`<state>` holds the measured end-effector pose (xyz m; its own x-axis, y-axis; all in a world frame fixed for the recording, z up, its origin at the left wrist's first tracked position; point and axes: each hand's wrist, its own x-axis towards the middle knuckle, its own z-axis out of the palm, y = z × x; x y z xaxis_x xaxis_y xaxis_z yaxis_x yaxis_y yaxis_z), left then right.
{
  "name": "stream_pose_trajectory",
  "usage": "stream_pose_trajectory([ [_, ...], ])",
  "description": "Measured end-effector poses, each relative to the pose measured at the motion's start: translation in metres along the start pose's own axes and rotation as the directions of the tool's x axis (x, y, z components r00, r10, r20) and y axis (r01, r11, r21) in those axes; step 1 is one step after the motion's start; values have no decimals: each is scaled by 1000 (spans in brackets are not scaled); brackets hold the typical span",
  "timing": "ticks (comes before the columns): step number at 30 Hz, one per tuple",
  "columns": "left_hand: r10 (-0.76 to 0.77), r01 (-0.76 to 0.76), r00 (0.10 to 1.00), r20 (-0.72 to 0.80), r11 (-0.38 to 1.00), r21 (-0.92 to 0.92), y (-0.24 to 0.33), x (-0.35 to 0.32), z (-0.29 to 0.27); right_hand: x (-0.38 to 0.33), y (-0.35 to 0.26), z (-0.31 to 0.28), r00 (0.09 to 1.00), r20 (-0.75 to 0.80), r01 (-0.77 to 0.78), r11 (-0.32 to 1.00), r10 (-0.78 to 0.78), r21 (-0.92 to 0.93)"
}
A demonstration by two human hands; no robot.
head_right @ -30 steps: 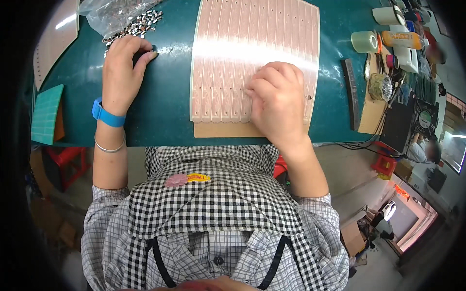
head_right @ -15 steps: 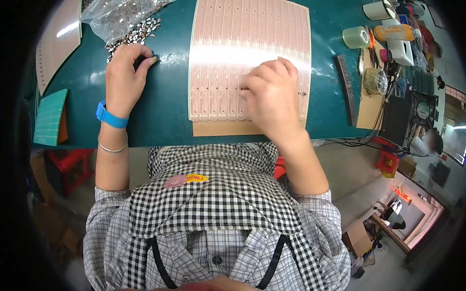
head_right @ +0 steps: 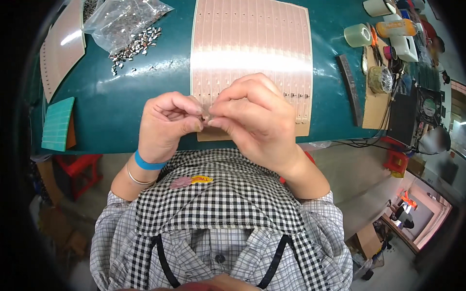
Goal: The person assembles electronic components onto LED light strips by soldering them into place with a soldering iron.
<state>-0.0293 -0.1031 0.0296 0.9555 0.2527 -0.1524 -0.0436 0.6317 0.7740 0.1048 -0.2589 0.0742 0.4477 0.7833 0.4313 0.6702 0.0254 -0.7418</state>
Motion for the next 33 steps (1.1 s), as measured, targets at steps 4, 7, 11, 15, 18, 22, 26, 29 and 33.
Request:
stream_pose_trajectory([
  [4,11,-11,1000,11,998,-58,-6,-1,0,-1,1,6,999,32,11,995,-14,97],
  [7,-7,6,1000,-5,996,-88,-5,-3,1,-1,-2,7,998,67,4,997,-10,83],
  [11,-79,79,996,32,997,6,7,0,-1,0,0,5,996,86,-23,997,17,70],
  [15,453,-274,878,152,218,937,39,17,-41,1,19,-4,995,76,-47,979,63,-198],
  [18,521,-102,828,208,-225,969,55,30,-76,-2,28,2,990,87,-81,950,112,-303],
  [22,468,-4,880,75,-152,988,46,38,-97,-8,39,10,989,109,-53,932,98,-359],
  [26,516,-74,840,166,-193,978,39,40,-96,-9,43,14,992,85,-46,907,90,-418],
  [29,496,-57,854,156,-209,976,39,38,-94,-13,47,11,990,82,-66,889,116,-454],
  [33,508,-106,841,187,-184,977,38,40,-94,-13,47,12,989,97,-57,887,114,-459],
])
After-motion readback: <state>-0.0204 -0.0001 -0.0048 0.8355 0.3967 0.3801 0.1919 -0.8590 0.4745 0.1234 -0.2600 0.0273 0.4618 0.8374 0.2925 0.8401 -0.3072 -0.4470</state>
